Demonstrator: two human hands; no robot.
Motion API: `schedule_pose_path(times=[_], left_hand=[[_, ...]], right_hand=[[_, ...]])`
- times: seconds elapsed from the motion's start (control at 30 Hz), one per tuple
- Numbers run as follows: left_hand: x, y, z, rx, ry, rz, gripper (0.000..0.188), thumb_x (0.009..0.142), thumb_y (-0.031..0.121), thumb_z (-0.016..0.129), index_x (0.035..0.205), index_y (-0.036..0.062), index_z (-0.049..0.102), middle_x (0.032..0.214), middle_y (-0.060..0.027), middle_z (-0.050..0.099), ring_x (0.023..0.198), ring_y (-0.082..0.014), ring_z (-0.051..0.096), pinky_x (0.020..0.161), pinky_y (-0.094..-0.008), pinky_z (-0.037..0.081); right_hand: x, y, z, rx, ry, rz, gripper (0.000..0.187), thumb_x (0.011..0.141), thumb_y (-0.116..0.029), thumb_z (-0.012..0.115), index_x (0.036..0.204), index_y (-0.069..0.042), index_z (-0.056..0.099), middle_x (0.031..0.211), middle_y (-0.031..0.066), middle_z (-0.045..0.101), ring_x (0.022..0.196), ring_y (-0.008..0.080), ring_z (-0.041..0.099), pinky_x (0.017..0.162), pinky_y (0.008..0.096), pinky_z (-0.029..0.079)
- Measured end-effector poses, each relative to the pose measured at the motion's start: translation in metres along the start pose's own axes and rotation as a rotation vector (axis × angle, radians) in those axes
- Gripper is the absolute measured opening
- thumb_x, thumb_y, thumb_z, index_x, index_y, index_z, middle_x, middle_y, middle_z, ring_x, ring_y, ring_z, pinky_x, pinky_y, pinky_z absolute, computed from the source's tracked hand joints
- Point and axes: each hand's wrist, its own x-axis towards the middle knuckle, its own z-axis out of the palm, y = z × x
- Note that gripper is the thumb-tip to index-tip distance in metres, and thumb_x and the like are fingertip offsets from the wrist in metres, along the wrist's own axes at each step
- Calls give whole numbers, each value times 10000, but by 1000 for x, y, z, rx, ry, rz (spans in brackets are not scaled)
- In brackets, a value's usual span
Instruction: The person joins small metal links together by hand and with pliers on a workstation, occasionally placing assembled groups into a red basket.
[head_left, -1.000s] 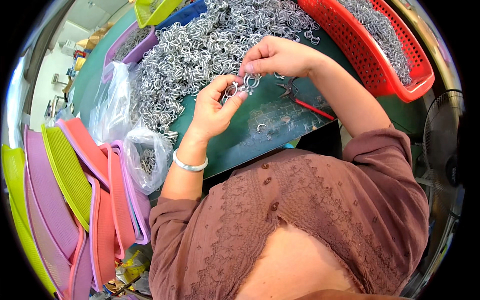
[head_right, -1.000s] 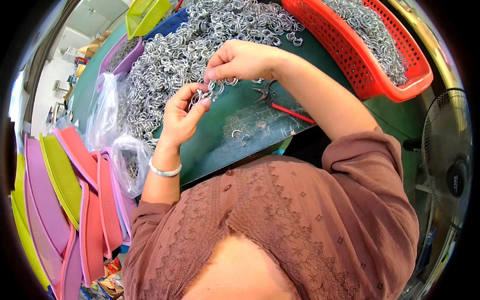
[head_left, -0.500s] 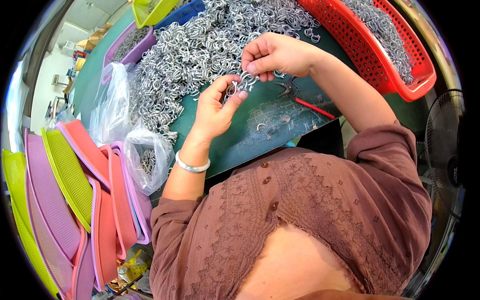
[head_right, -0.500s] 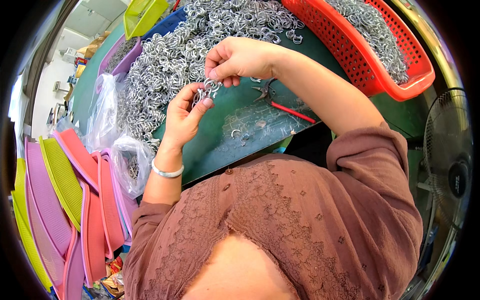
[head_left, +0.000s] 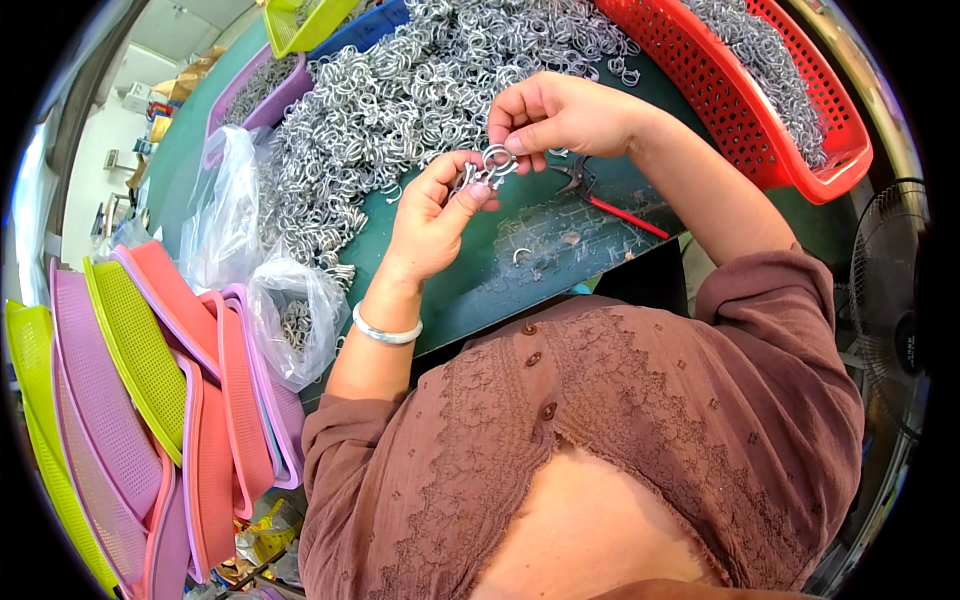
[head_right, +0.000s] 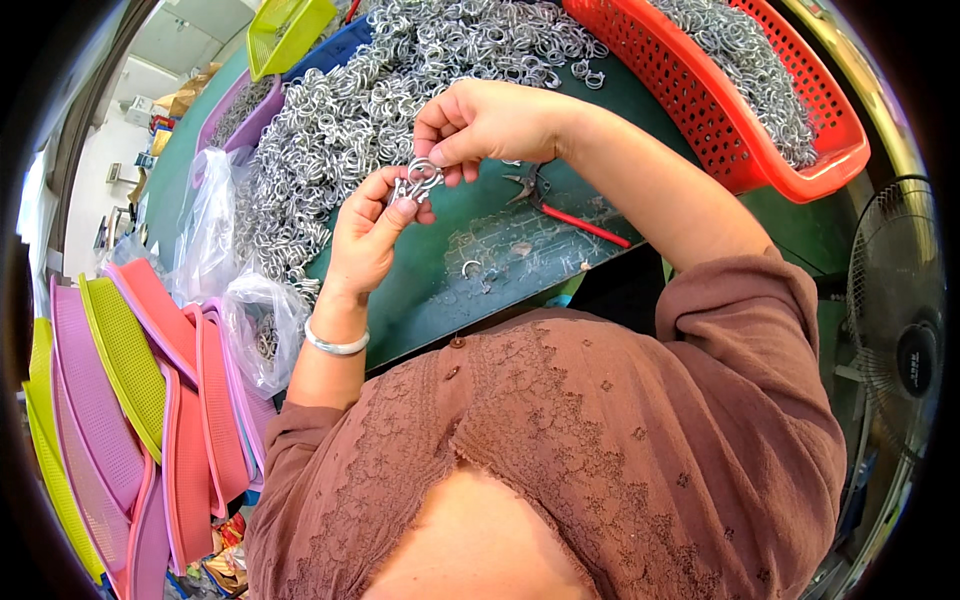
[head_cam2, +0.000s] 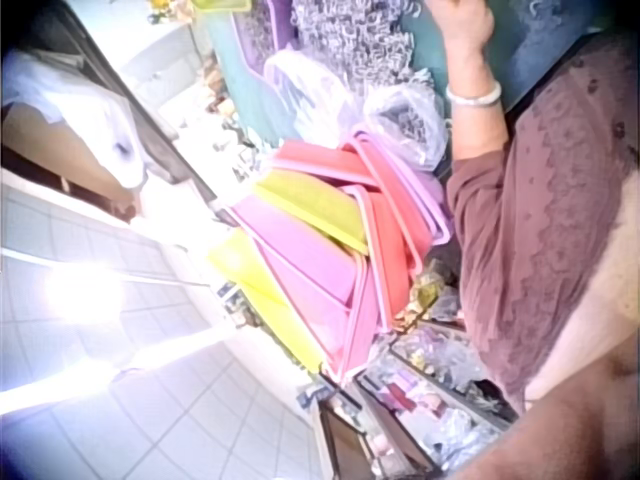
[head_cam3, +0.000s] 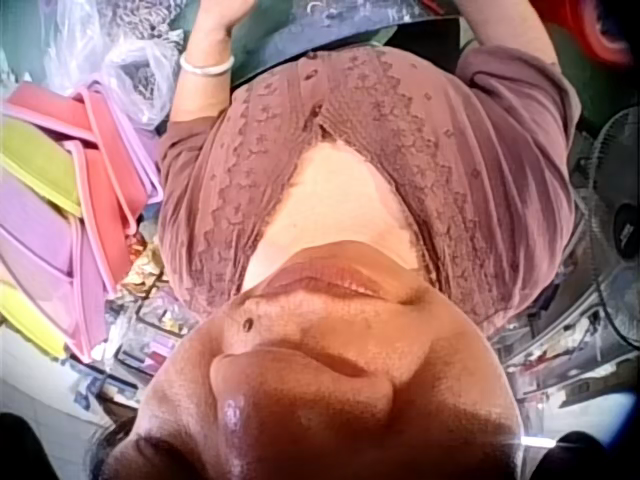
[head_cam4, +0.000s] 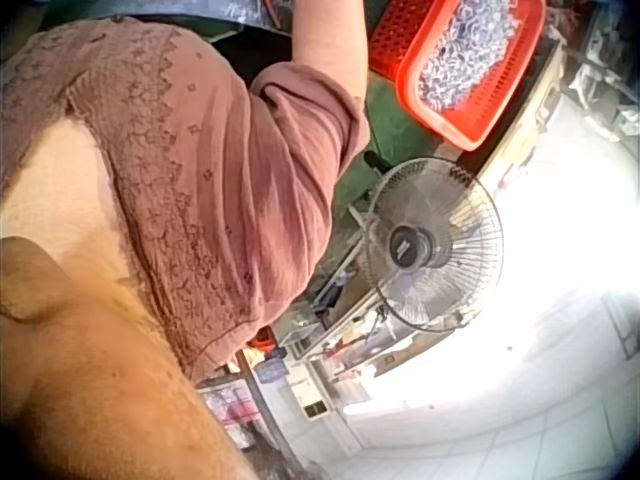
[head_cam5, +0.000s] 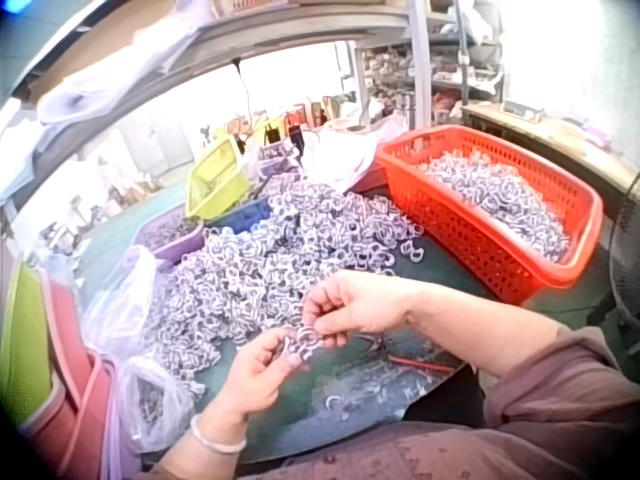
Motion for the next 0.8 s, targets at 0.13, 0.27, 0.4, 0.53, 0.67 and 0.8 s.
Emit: schedule_pose_path(times=[0.13, 0.27, 0.4, 0.53, 0.67, 0.8], left_hand=[[-1, -3, 3, -102, 26, -14, 238, 832, 85, 515, 1051, -2, 480, 901, -43, 556, 774, -108, 535, 734, -244, 447], [0, -5, 6, -98, 81, 15, 255, 814, 60, 537, 1055, 1, 480, 886, -40, 558, 782, -110, 541, 736, -250, 453], [0, -5, 7, -86, 80, 9, 263, 805, 43, 543, 1057, 0, 478, 906, -47, 560, 812, -116, 546, 746, -259, 459], [0, -5, 5, -88, 77, 28, 277, 803, 41, 545, 1067, -2, 472, 929, -53, 556, 836, -122, 546, 748, -260, 460], [0, 3, 4, -20, 83, 67, 309, 796, 34, 550, 1090, -5, 463, 947, -58, 550, 845, -129, 545, 762, -262, 450], [0, 9, 6, -77, 85, 63, 304, 787, -10, 540, 1084, 0, 474, 930, -20, 553, 834, -76, 517, 755, -203, 417]], right_hand=[[-1, 7, 6, 43, 100, -54, 62, 764, -54, 532, 808, -12, 546, 701, 8, 544, 621, 69, 509, 539, 191, 411], [-4, 8, 15, 68, 163, -79, 73, 768, -58, 532, 827, -16, 536, 714, -1, 532, 634, 68, 495, 548, 195, 402], [-7, 13, 17, 68, 185, -122, 89, 785, -77, 526, 853, -21, 526, 743, -6, 532, 650, 60, 488, 561, 193, 400], [-8, 15, 21, 121, 213, -164, 74, 784, -53, 517, 849, -20, 528, 743, 0, 532, 649, 69, 492, 560, 197, 400], [-7, 21, 24, 177, 260, -217, 64, 791, -42, 505, 846, -20, 529, 737, -1, 530, 651, 70, 496, 561, 195, 403], [-7, 25, 28, 262, 291, -249, 53, 797, -37, 498, 838, -21, 529, 729, -1, 527, 648, 68, 500, 559, 192, 405]])
